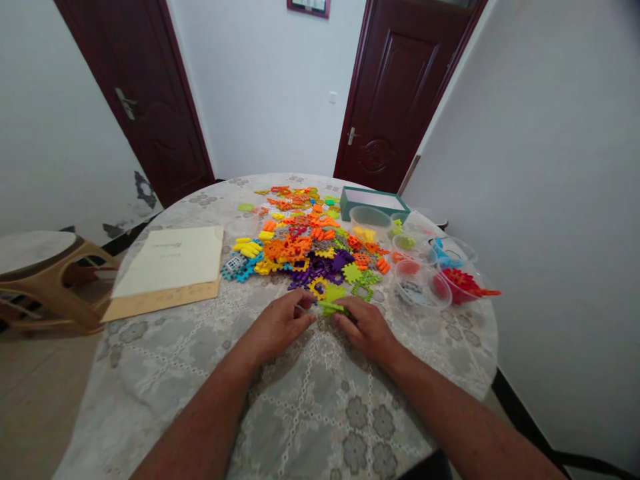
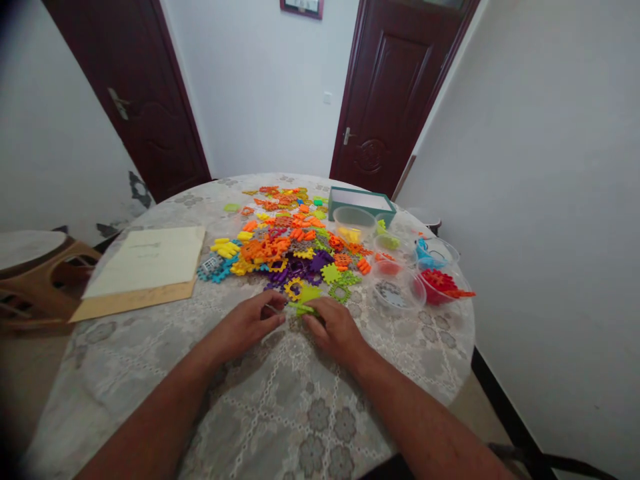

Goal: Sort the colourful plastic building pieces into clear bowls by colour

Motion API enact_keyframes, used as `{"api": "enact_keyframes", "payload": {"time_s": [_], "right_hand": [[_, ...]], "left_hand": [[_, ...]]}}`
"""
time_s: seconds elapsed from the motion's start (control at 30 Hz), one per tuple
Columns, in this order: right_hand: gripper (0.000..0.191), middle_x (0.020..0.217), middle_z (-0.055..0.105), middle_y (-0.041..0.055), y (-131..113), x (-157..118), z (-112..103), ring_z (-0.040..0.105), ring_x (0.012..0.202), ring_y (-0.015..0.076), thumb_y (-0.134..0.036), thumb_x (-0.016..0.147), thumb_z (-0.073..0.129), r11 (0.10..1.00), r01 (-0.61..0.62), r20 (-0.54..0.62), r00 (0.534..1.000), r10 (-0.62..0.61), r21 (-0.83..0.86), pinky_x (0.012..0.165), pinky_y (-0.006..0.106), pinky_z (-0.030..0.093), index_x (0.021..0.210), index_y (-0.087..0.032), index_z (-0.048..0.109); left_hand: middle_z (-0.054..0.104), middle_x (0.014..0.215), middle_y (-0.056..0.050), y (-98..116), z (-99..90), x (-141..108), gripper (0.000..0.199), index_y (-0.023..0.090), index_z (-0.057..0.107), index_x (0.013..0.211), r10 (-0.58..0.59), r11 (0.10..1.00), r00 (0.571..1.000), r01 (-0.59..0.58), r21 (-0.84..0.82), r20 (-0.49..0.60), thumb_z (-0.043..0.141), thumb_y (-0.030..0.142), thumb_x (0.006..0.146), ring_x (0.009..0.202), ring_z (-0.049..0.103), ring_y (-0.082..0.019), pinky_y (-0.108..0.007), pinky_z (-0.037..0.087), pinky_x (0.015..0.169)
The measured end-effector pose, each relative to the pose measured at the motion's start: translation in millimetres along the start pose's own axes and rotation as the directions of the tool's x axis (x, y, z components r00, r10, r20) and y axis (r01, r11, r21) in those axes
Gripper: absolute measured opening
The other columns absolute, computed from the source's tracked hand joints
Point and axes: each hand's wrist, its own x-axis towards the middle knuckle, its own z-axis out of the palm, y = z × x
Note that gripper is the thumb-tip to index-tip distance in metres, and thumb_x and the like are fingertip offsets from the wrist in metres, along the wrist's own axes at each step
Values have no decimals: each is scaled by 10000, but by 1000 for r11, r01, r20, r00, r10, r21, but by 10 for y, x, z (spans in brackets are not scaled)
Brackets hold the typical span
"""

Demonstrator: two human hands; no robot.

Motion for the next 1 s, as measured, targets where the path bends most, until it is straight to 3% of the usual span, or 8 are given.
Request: {"api": "enact_keyframes", "payload": {"time_s": [0.1,0.23,0.4,0.5,0.57,0.7,0.83,1.0], "right_hand": [[200,890,714,38,-22,28,0,657,816,198,-380,1006,597,957,-222,-32,972,232,189,748,317,521,969,-211,699],[324,858,695,28,-31,58,30,658,725,181,-518,947,640,777,-392,62,906,418,492,641,289,544,894,-200,659],[280,943,712,40,-74,39,50,666,731,168,-481,957,644,769,-394,179,918,354,503,659,294,572,968,-204,682],[215,936,703,34,-93,8,74,662,769,168,-424,969,647,822,-363,232,930,286,439,691,295,573,997,-217,698],[237,955,700,25,-93,-5,105,664,793,170,-390,954,669,786,-368,250,928,277,496,687,292,574,1135,-239,684],[370,920,688,6,-71,-12,152,656,736,161,-365,900,711,697,-395,228,918,324,599,638,287,569,1243,-249,634],[250,794,636,-16,-41,-17,131,607,644,147,-391,897,700,741,-400,152,912,381,540,588,275,531,1072,-216,677],[153,814,643,-14,-16,-21,98,571,713,145,-336,927,662,889,-317,69,948,312,331,654,266,457,1019,-217,693]], "left_hand": [[718,1191,-75,-19,24,-4,350,222,663,1214,17,1000,1000,-17,13,-11,646,293,872,853,677,-193,-351,528,833],[712,1238,-93,-1,40,-13,342,221,656,1224,25,999,999,-26,-42,-25,644,316,896,888,685,-201,-363,536,851],[735,1103,-54,93,50,-34,353,231,644,1216,71,992,996,-65,-109,52,691,308,874,897,670,-196,-311,514,800],[706,931,-16,132,52,-41,186,224,667,1064,132,991,989,-130,-35,64,626,351,934,830,620,-180,-283,468,740],[671,875,-8,133,43,-38,188,217,652,970,146,989,987,-146,-17,59,539,366,986,802,600,-172,-274,456,711],[631,852,-3,83,29,-12,247,217,563,920,1,993,1000,0,-119,4,464,422,1015,762,646,-175,-258,491,618],[625,883,-4,33,68,7,214,233,512,952,-112,971,993,104,-215,-25,491,443,991,815,689,-200,-253,529,569],[589,917,-6,57,130,-27,223,239,504,1012,-73,946,994,94,-310,76,504,460,979,845,658,-199,-254,540,570]]}}
